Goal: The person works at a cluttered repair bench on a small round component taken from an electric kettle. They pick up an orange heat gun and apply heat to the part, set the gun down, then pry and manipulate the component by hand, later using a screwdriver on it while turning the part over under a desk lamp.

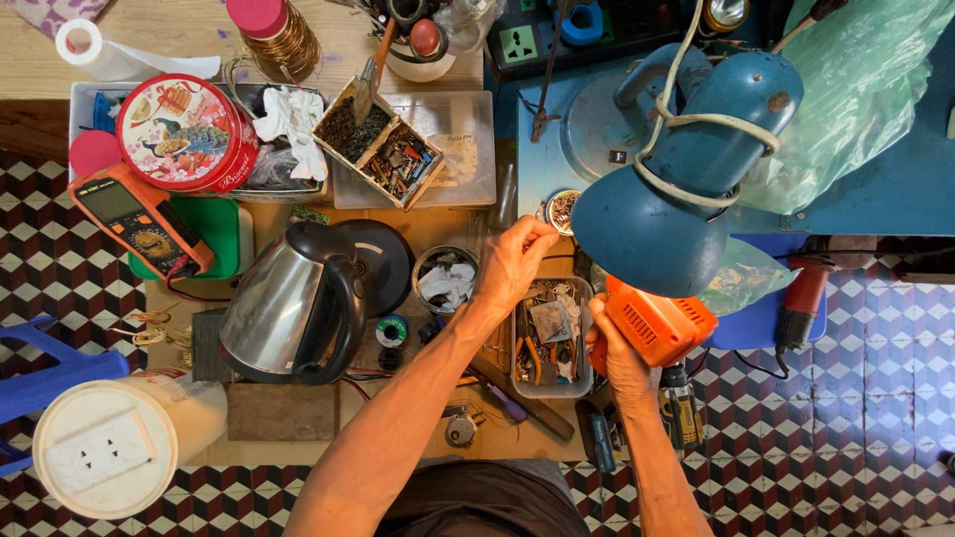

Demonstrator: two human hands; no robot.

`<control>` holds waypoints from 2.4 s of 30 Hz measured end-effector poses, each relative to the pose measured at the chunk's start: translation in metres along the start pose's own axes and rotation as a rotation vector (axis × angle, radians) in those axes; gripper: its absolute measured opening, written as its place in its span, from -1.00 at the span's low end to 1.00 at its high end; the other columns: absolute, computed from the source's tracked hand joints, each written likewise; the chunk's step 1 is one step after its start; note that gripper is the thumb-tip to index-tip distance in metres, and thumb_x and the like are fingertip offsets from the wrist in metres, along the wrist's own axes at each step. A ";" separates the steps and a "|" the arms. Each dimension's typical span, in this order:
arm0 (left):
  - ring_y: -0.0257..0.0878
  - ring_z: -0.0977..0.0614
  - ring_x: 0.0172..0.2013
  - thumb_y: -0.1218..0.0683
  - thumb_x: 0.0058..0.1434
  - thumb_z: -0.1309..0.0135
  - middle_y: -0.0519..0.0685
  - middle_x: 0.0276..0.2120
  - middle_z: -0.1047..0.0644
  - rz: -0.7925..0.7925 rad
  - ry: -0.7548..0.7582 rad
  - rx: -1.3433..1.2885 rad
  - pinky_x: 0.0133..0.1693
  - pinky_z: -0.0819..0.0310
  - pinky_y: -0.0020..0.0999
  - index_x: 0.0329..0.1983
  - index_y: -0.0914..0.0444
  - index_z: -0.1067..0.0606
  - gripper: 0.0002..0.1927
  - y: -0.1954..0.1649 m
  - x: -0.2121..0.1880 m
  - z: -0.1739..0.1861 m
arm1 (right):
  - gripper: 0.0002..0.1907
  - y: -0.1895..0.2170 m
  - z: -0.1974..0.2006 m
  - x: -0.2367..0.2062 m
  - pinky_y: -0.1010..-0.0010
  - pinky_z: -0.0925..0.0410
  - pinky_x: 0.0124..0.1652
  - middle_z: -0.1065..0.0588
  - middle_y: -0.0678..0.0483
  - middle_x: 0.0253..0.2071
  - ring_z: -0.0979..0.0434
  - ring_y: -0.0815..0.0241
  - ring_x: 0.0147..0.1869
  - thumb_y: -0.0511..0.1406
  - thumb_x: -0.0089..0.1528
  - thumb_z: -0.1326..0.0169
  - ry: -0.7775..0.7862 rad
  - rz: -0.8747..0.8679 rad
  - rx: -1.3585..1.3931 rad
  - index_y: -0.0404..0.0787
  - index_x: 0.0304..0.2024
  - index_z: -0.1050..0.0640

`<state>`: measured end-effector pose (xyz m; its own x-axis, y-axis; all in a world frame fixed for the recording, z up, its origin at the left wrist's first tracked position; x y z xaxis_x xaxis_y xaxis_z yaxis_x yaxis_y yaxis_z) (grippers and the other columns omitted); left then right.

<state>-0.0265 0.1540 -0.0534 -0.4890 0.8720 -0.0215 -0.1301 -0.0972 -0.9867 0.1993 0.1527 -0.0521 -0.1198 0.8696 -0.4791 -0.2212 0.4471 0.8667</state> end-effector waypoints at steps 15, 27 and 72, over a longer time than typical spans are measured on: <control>-0.33 -0.67 -0.36 0.12 0.31 -0.16 -0.06 -0.35 -0.67 0.123 0.048 -0.105 -0.32 -0.60 -0.46 -0.14 0.28 -0.60 -0.86 0.024 0.000 -0.007 | -0.75 -0.008 -0.008 -0.006 0.56 -0.28 -0.48 -0.51 0.19 -0.51 -0.44 0.40 -0.50 -0.21 0.22 -0.26 -0.003 -0.066 -0.067 -0.17 -0.11 -0.63; -0.35 -0.65 -0.36 0.08 0.30 -0.16 -0.06 -0.33 -0.65 0.215 0.126 -0.232 -0.29 -0.60 -0.46 -0.11 0.30 -0.60 -0.80 0.048 0.001 -0.019 | -0.76 0.005 -0.014 -0.007 0.58 -0.31 -0.47 -0.50 0.20 -0.53 -0.46 0.42 -0.50 -0.18 0.21 -0.26 0.016 -0.012 -0.090 -0.13 -0.14 -0.63; -0.25 -0.70 -0.32 0.06 0.26 -0.19 0.05 -0.27 -0.69 0.366 0.143 -0.290 -0.25 -0.63 -0.40 -0.10 0.34 -0.61 -0.74 0.052 0.003 -0.019 | -0.77 -0.007 -0.015 -0.001 0.53 -0.37 -0.47 -0.48 0.17 -0.54 -0.47 0.37 -0.52 -0.20 0.22 -0.23 0.041 -0.042 0.027 -0.19 -0.16 -0.59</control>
<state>-0.0184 0.1604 -0.1075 -0.3320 0.8645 -0.3774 0.2842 -0.2898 -0.9139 0.1869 0.1456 -0.0602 -0.1508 0.8407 -0.5201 -0.2010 0.4890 0.8488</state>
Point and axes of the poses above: each hand's wrist, its own x-axis towards the middle knuckle, its own z-axis out of the back of the hand, y = z × x, the point moved 8 cm from there along x, towards the middle knuckle
